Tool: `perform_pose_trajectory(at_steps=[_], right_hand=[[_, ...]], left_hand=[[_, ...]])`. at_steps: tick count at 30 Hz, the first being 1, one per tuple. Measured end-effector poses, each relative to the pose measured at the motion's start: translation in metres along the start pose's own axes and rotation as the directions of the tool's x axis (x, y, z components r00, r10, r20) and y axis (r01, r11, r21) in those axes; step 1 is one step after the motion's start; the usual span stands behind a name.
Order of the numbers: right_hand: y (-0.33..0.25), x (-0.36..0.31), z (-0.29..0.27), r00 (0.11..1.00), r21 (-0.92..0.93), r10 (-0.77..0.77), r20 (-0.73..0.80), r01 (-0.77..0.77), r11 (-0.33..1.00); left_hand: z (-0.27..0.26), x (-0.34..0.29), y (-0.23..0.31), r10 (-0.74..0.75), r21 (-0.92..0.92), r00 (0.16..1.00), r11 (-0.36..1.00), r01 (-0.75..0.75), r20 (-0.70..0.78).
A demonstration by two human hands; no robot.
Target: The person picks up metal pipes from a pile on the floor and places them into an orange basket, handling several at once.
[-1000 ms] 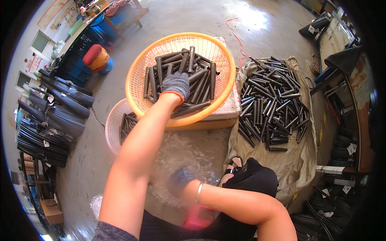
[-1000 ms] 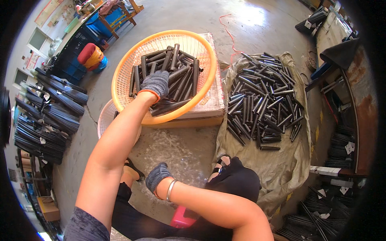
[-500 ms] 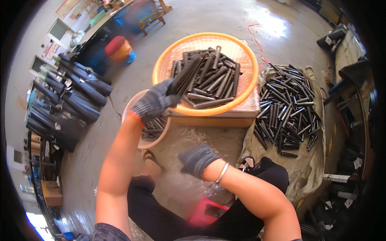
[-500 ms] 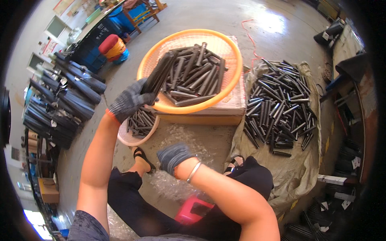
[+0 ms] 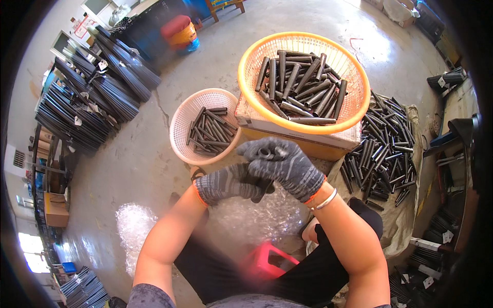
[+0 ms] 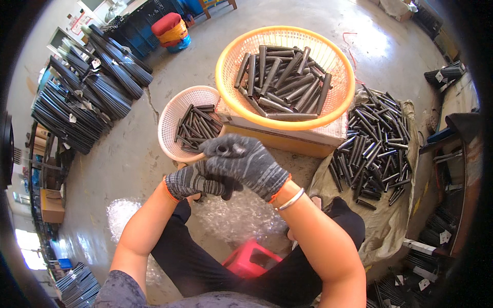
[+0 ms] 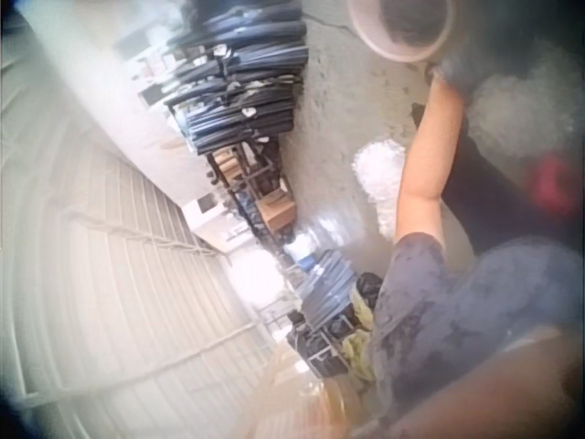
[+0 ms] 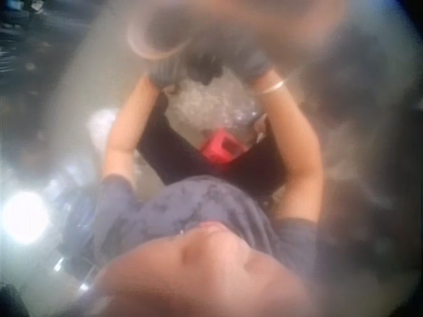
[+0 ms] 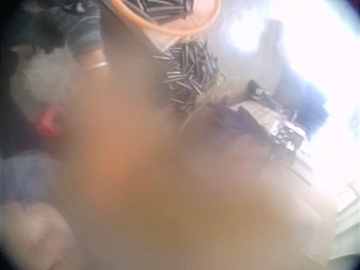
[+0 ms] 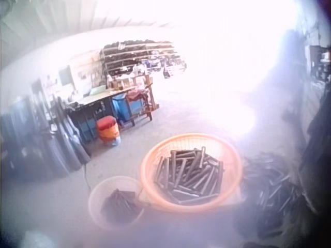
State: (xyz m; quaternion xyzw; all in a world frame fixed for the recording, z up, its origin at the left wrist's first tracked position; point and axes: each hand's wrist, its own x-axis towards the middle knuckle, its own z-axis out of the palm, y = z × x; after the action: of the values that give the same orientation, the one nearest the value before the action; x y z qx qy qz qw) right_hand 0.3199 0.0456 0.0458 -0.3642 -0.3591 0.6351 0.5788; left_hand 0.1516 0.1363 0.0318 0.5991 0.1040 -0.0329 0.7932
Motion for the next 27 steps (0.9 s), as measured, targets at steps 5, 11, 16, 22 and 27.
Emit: perform_pose_trajectory(at_steps=[5, 11, 16, 22, 27], right_hand=[[0.005, 0.01, 0.005, 0.997, -0.072, 0.035, -0.075, -0.041, 0.997], [0.007, 0.02, -0.001, 0.986, -0.169, 0.011, -0.164, -0.04, 0.985], [0.042, 0.025, -0.002, 0.987, -0.279, -0.149, -0.062, 0.126, 0.952], [0.037, 0.021, -0.022, 0.967, 0.338, -0.115, -0.226, 0.189, 0.922], [0.039, 0.019, -0.042, 0.963, 0.439, -0.128, -0.239, 0.224, 0.87]], left_hand=[[0.002, 0.011, 0.004, -0.112, 0.202, 0.96, 0.965, 0.166, -0.256], [0.003, 0.003, 0.006, -0.174, -0.042, 0.958, 0.985, 0.169, -0.228], [0.006, 0.005, -0.02, 0.096, -0.271, 0.952, 0.946, -0.178, -0.291], [0.0, 0.005, -0.019, -0.171, -0.414, 0.95, 0.909, 0.051, -0.26], [-0.003, 0.004, -0.001, -0.111, -0.06, 0.921, 0.994, 0.096, -0.372]])
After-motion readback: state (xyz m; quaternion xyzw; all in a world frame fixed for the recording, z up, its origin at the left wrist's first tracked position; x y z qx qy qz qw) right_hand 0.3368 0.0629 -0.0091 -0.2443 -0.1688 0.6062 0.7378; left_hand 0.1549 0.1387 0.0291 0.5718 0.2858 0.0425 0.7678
